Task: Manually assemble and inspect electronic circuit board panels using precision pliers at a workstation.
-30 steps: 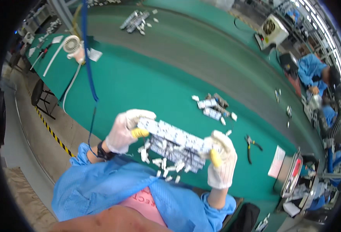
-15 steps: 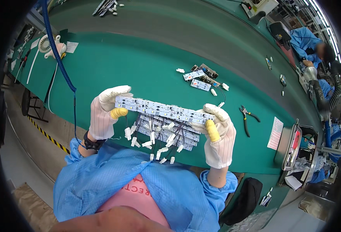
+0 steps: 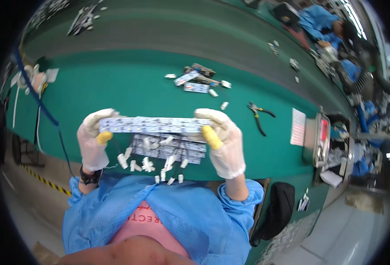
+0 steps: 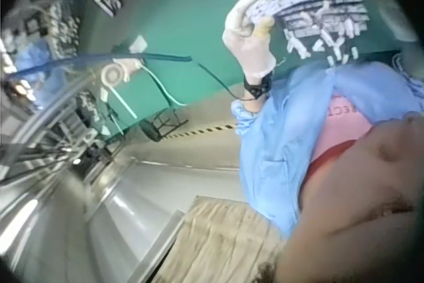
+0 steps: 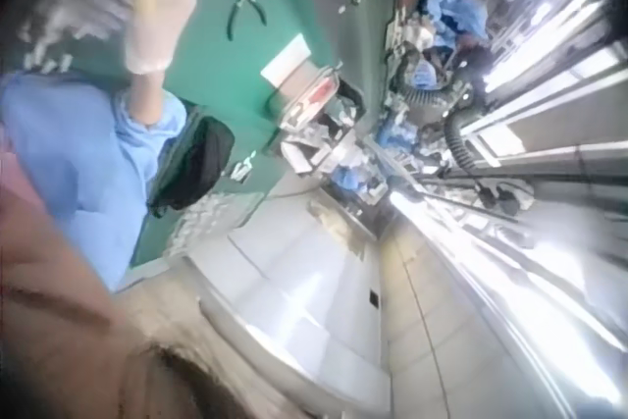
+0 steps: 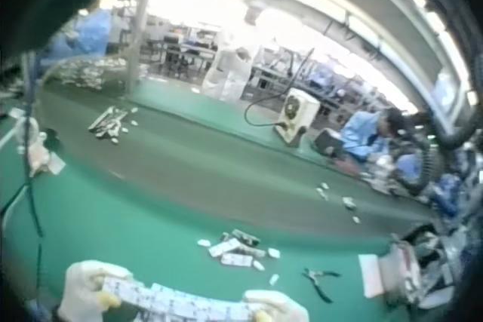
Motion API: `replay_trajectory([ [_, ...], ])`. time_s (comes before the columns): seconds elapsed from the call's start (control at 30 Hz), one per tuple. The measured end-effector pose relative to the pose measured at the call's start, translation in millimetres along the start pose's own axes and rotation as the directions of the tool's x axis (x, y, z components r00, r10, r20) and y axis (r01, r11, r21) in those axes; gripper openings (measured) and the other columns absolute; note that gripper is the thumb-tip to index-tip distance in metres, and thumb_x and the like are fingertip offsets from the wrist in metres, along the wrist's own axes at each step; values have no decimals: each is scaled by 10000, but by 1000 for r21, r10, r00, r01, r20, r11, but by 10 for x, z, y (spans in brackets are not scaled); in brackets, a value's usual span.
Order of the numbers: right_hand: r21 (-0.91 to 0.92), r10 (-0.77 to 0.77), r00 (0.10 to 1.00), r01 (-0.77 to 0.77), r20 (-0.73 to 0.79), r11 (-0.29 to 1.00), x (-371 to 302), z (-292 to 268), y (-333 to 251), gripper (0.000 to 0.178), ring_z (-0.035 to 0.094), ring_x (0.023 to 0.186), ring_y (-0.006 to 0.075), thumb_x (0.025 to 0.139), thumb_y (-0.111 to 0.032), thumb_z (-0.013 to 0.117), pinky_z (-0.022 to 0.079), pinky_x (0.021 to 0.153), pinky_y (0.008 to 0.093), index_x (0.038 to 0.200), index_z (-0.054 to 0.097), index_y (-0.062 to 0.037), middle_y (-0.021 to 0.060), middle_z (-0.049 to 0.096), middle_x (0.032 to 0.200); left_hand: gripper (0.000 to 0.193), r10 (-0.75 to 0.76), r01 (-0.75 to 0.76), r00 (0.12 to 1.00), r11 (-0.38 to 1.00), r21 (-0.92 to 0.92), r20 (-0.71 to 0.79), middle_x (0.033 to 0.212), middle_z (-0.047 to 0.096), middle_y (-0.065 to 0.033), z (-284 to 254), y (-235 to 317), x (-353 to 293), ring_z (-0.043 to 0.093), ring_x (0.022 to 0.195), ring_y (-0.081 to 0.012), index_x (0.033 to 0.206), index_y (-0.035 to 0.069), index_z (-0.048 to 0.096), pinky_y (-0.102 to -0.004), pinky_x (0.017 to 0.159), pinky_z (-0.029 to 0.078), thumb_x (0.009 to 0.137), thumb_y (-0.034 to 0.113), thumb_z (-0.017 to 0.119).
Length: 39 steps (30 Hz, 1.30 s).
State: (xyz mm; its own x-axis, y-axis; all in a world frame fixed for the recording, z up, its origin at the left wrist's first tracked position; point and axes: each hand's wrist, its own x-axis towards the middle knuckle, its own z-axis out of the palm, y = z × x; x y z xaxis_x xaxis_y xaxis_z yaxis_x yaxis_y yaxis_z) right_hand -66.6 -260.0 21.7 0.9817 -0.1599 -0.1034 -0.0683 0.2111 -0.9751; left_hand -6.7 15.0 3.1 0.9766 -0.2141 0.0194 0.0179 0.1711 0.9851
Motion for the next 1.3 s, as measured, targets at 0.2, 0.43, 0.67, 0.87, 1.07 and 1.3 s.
replay_trajectory([
  [0.2,-211,37,995,-17,92,977,59,-110,-108,338,676,864,254,927,-193,559,541,788,312,1154,506,51,170,661,966,341,167,-178,983,963,203,72,1024,662,-211,46,-34,88,644,964,-236,1089,-28,528,-314,880,479,888,237,606],
  [0.43,-292,93,975,-31,201,956,155,-181,-293,343,658,774,181,947,-237,537,498,721,285,1183,518,11,145,671,885,512,102,-111,992,986,126,76,1062,654,-214,33,-165,214,631,1002,-221,1086,-28,524,-305,908,463,874,432,605],
  [0.67,-343,16,983,49,185,938,725,-620,-333,527,591,941,169,875,-283,653,469,811,295,1271,446,-4,92,595,1056,542,46,-49,998,995,91,37,1076,652,-213,124,-275,374,622,1004,-200,1089,-37,530,-293,928,439,881,459,592],
  [0.87,-842,-351,876,-104,-329,529,2007,-2171,-122,546,630,1029,263,722,-90,733,525,825,348,1224,522,-47,140,637,1144,556,-46,44,995,999,24,87,1093,636,-231,75,-426,533,615,1049,-243,1093,-21,525,-302,913,458,860,478,600],
  [1.07,-819,-560,642,-561,-523,121,2711,-3245,-231,741,576,1080,346,651,-392,802,472,904,408,1253,517,-68,211,589,1161,532,-148,152,982,988,-27,118,978,644,-147,57,-596,576,626,1030,-260,1058,-18,536,-286,887,468,856,469,611],
  [1.3,-776,-544,658,-631,-522,-19,3162,-3477,-130,704,472,1199,309,721,-436,732,457,920,456,1323,441,-217,120,491,1271,547,-231,219,966,970,107,116,985,666,-174,132,-565,620,646,952,-218,1015,-7,540,-283,818,479,851,510,605],
])
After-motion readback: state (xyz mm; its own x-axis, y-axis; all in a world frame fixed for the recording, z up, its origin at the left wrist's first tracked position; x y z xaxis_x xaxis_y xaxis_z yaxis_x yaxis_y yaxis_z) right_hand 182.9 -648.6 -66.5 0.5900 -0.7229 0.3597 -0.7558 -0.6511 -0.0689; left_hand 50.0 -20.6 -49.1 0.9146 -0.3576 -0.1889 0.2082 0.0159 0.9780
